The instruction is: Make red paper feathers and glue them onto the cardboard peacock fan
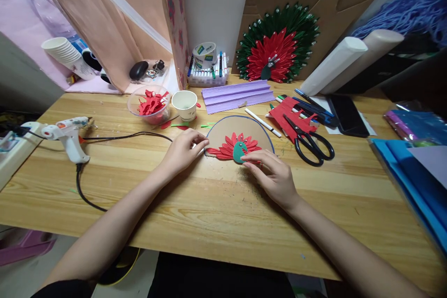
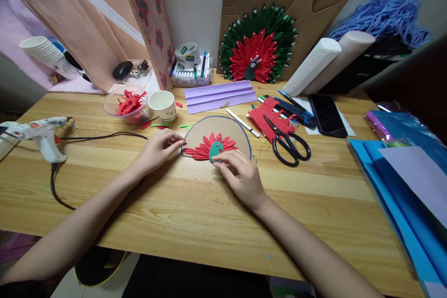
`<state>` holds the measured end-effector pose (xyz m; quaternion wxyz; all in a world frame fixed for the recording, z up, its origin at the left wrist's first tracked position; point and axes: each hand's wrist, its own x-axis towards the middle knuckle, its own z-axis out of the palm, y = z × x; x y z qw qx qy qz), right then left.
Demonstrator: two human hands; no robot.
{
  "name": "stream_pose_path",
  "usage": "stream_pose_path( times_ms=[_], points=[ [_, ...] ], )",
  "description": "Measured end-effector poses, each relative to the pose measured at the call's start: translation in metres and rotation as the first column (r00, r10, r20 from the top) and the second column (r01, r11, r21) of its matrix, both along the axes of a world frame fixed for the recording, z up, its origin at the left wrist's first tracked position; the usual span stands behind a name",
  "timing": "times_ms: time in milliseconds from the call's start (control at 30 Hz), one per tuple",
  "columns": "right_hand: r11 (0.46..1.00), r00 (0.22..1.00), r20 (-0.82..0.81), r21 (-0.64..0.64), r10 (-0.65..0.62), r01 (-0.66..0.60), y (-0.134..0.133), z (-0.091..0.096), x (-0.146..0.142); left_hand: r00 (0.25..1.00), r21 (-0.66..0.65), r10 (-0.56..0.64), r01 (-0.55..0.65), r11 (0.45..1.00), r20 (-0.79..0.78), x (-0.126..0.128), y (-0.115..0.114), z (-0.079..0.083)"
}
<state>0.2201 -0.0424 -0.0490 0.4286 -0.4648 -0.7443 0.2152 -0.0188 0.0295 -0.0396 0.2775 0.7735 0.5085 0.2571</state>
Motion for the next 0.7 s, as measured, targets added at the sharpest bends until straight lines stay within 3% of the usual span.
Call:
stream_pose_path(
  times_ms=[100,233,433,700],
  points=[
    [0.996,0.981,0.189,0.071,0.035,-0.050,0.0031,0.0002,-0.0031,0.995,-0.025,0.078,-0.079,0.997,-0.059,-0.0048,0.0027,0.0000],
    [0.994,0.942,0.333,0.074,0.047,-0.076,0.0061,-0.0021,-0.0092,0.994,-0.123,0.057,-0.069,0.990,-0.098,-0.0087,0.0026,-0.0010],
    [0.998,0.946,0.320,0.022,0.047,-0.058,0.0059,-0.0050,-0.0090,0.998,-0.112,-0.031,0.025,0.993,-0.050,-0.0070,0.0003,-0.0030],
    [0.998,0.955,0.291,0.012,0.054,-0.061,0.0054,-0.0068,-0.0060,1.000,-0.185,0.013,-0.010,0.983,0.019,-0.0024,0.0008,-0.0077]
  ],
)
